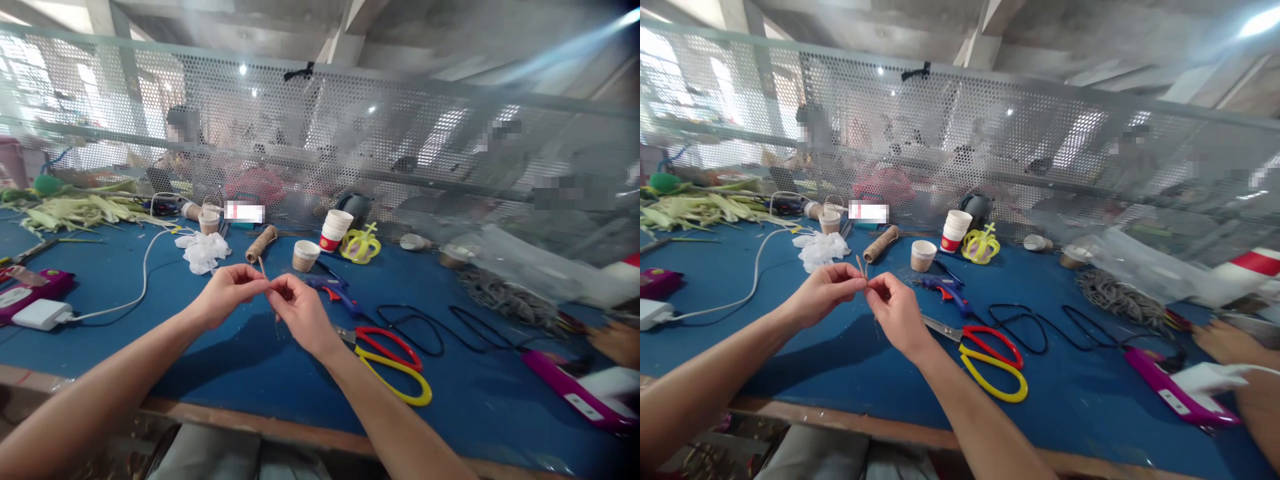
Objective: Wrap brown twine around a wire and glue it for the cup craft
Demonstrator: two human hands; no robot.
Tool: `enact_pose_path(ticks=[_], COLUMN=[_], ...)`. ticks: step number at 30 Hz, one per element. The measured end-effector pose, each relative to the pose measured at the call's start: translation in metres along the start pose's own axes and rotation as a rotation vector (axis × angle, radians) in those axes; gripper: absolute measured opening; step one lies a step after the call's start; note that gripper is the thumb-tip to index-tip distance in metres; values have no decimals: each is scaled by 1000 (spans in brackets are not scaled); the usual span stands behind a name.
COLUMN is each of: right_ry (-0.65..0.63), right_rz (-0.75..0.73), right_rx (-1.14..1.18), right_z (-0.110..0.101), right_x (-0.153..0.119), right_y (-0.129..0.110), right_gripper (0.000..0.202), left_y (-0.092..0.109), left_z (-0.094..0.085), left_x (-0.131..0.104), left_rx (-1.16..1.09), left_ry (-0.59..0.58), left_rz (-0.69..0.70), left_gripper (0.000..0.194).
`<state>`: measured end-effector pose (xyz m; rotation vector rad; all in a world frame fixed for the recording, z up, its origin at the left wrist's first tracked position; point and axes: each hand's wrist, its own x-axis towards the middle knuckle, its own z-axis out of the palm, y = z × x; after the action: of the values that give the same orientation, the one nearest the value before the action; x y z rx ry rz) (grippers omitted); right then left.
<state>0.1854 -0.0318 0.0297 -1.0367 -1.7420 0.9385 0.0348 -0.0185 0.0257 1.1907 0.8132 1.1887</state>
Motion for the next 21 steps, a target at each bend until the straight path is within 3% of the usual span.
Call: enact_pose_path(ticks=[3,7,10,13,17,21], right_ry=[-46,-269,-356,-299,-120,-8], right_rz=[13,178,228,196,99,23], right_rx=[48,407,530,432,104,-48], right_z=[0,-6,-9,-7,-1,1], right_x=[0,1,1,1,0,0], right_y=[0,-1,-1,-2,-1,1], right_gripper=[15,19,21,20,14,11], left_y=[-2,2,5,5,1,-1], left_z=[0,-2,-2,-3,-3,-2], left_x=[1,-2,-4,-3,1,2], left_rx=[-75,-127,-132,-104,-6,109], left_ry=[-16,-130,-176,-133,-27,64], left_rz=[-14,-24,-40,-53,-81,-19], left_gripper=[24,23,24,25,24,22])
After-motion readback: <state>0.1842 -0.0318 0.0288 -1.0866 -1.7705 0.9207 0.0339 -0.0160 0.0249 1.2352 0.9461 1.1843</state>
